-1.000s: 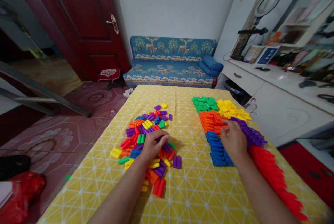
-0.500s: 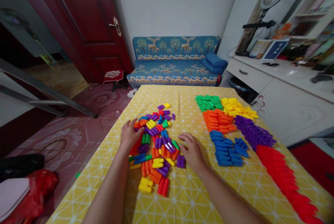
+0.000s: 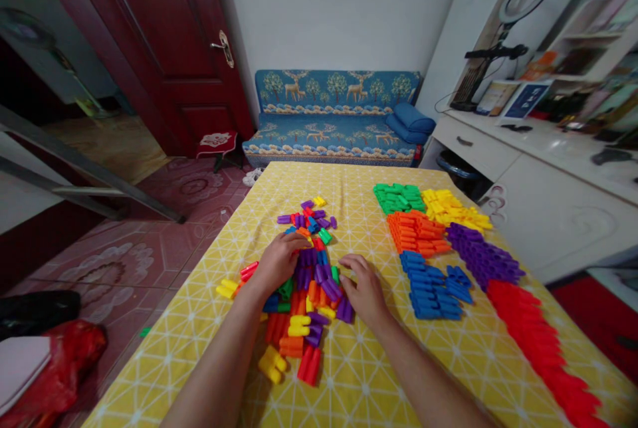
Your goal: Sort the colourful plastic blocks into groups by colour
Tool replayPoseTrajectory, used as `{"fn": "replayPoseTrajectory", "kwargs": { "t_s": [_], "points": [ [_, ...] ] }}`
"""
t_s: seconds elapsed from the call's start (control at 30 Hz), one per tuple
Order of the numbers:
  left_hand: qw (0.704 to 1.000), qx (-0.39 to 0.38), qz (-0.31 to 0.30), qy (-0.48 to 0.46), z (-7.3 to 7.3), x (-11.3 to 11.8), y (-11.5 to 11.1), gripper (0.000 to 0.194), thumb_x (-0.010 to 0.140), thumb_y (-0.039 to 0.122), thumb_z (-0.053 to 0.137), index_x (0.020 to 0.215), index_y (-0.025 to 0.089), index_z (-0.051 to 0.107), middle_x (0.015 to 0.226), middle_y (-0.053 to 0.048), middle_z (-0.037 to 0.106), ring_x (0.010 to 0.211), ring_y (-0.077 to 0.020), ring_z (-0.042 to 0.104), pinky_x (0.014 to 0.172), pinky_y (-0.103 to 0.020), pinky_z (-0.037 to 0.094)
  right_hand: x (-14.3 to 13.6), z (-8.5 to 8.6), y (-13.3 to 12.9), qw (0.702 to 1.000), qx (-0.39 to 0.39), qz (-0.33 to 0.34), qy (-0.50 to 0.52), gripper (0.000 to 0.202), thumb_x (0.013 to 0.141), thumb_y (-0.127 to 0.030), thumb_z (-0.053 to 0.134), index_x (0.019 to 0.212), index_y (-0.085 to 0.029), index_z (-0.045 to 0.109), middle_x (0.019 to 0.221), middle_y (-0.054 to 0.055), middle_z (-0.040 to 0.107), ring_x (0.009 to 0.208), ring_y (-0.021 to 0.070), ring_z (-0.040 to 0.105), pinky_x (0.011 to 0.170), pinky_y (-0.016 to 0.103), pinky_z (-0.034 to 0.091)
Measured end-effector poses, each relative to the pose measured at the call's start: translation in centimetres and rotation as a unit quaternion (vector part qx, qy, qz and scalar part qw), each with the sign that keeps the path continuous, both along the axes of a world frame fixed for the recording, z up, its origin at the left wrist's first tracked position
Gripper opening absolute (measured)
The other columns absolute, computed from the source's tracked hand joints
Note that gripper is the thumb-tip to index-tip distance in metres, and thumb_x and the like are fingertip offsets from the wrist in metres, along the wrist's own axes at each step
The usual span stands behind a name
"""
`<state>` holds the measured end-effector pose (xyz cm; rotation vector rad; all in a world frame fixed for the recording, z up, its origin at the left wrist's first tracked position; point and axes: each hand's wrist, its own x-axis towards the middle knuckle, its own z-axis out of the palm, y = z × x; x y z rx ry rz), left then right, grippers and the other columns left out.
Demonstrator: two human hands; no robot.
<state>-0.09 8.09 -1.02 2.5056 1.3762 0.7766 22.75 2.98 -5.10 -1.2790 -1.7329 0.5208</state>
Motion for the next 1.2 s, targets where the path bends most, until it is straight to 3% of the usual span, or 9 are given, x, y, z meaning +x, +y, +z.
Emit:
{"fn": "replayPoseTrajectory", "kwargs": {
  "t_s": [0.2, 0.47, 0.63, 0.77, 0.83, 0.9, 1.0, 1.1, 1.2],
  "points": [
    [0.999, 0.002, 0.051, 0.007, -0.5, 0.4, 0.9, 0.075, 0.065, 0.002, 0.051, 0.137, 0.021, 0.052, 0.138, -0.011, 0.052, 0.123, -0.0303, 0.049, 0.105, -0.046, 0.041, 0.0, -0.2, 0.0, 1.0, -0.005, 0.003, -0.008, 0.034, 0.073, -0.004, 0.053, 0.099, -0.021, 0.066, 0.107, 0.007, 0.064, 0.106, 0.0213, 0.058, 0.096, 0.04, 0.046],
    [0.994, -0.028, 0.096, 0.041, -1.2, 0.5, 3.2, 0.045, 0.072, 0.009, 0.055, 0.111, 0.025, 0.071, 0.113, -0.01, 0.064, 0.106, -0.0285, 0.057, 0.094, -0.041, 0.047, 0.0, -0.3, 0.1, 1.0, -0.008, 0.008, -0.011, 0.03, 0.073, -0.004, 0.053, 0.094, -0.021, 0.066, 0.105, 0.006, 0.063, 0.104, 0.0198, 0.058, 0.095, 0.037, 0.046],
    [0.99, -0.051, 0.115, 0.057, 0.5, 0.5, 3.7, 0.038, 0.072, 0.013, 0.058, 0.105, 0.022, 0.073, 0.102, -0.01, 0.068, 0.092, -0.0252, 0.064, 0.081, -0.034, 0.05, 0.1, 0.0, 0.0, 1.0, -0.01, 0.009, -0.005, 0.028, 0.073, -0.004, 0.053, 0.091, -0.021, 0.066, 0.102, 0.006, 0.064, 0.101, 0.0201, 0.058, 0.093, 0.038, 0.047],
    [0.981, -0.062, 0.142, -0.118, 2.4, 1.5, 2.6, 0.023, 0.072, 0.023, 0.063, 0.092, 0.017, 0.074, 0.087, -0.008, 0.071, 0.082, -0.0237, 0.065, 0.073, -0.031, 0.05, 0.0, 0.0, 0.0, 1.0, -0.012, 0.004, 0.028, 0.026, 0.076, -0.008, 0.055, 0.098, -0.019, 0.065, 0.104, 0.007, 0.065, 0.099, 0.0195, 0.06, 0.092, 0.037, 0.048],
    [0.941, -0.155, 0.126, -0.274, 2.9, 2.6, 1.2, 0.025, 0.071, 0.032, 0.067, 0.09, 0.016, 0.072, 0.075, -0.004, 0.069, 0.067, -0.0192, 0.064, 0.061, -0.028, 0.05, 0.0, 0.0, -0.1, 0.998, -0.029, 0.002, 0.064, 0.026, 0.081, -0.016, 0.057, 0.107, -0.019, 0.062, 0.105, 0.007, 0.065, 0.094, 0.0189, 0.062, 0.087, 0.036, 0.05],
    [0.863, -0.286, 0.084, -0.408, 2.9, 4.0, -0.5, 0.035, 0.068, 0.041, 0.072, 0.092, 0.015, 0.068, 0.067, -0.001, 0.066, 0.053, -0.0137, 0.058, 0.049, -0.023, 0.047, 0.1, 0.2, -0.3, 0.993, -0.044, 0.01, 0.112, 0.031, 0.086, -0.026, 0.057, 0.116, -0.018, 0.058, 0.109, 0.008, 0.066, 0.094, 0.019, 0.063, 0.085, 0.035, 0.051],
    [0.77, -0.378, 0.067, -0.509, 2.3, 5.9, -2.5, 0.042, 0.06, 0.043, 0.081, 0.087, 0.014, 0.066, 0.071, -0.001, 0.067, 0.056, -0.0106, 0.06, 0.047, -0.018, 0.047, 0.4, 0.4, -0.7, 0.985, -0.036, 0.035, 0.165, 0.037, 0.089, -0.037, 0.055, 0.121, -0.019, 0.055, 0.116, 0.009, 0.065, 0.102, 0.0202, 0.063, 0.087, 0.033, 0.051],
    [0.733, -0.387, 0.084, -0.553, 1.4, 6.7, -3.3, 0.047, 0.054, 0.041, 0.086, 0.085, 0.014, 0.063, 0.074, -0.002, 0.068, 0.061, -0.0114, 0.063, 0.052, -0.019, 0.053, 0.4, 0.4, -0.9, 0.977, -0.047, 0.052, 0.201, 0.037, 0.088, -0.039, 0.057, 0.12, -0.019, 0.056, 0.11, 0.008, 0.067, 0.094, 0.0194, 0.066, 0.081, 0.03, 0.053],
    [0.735, -0.384, 0.081, -0.552, 0.6, 6.8, -3.4, 0.05, 0.052, 0.041, 0.087, 0.086, 0.014, 0.063, 0.073, -0.002, 0.068, 0.061, -0.0122, 0.064, 0.05, -0.019, 0.054, 0.2, 0.3, -0.9, 0.969, -0.077, 0.046, 0.23, 0.036, 0.087, -0.039, 0.06, 0.117, -0.02, 0.055, 0.097, 0.006, 0.069, 0.072, 0.0153, 0.066, 0.067, 0.027, 0.054]
  ]
}}
